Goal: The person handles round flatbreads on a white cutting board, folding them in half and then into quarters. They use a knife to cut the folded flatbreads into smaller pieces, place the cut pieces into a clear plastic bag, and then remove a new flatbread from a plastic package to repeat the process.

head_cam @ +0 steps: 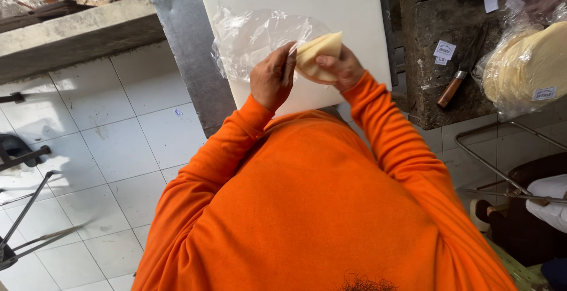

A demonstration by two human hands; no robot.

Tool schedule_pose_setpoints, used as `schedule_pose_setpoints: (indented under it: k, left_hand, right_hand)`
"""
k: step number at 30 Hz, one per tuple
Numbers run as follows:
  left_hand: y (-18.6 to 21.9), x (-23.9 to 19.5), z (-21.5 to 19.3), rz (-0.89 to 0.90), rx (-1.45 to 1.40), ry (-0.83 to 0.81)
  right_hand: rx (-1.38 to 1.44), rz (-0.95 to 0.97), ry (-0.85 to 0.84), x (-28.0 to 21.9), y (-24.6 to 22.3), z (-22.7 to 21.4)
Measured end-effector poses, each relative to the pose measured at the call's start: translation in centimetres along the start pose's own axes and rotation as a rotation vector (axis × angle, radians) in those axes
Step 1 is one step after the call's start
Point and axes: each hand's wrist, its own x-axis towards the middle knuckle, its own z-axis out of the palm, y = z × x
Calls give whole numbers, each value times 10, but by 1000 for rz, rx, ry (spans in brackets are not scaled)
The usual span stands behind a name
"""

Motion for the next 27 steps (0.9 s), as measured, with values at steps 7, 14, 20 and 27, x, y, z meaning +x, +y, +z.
schedule_pose_setpoints:
  k: [7,14,20,27]
  left_hand:
    - [25,19,9,260,317,-206]
    - [36,2,21,442,225,-354]
    - [57,12,58,489,134,-484]
    - [64,3,25,524,44,-164]
  right_hand:
    - [-1350,-311,-156,33,66,-19]
    - [203,-366,-275,50,117,-56]
    - [70,-434,12,30,88,-29]
    - [-669,-659,372,8,21,13]
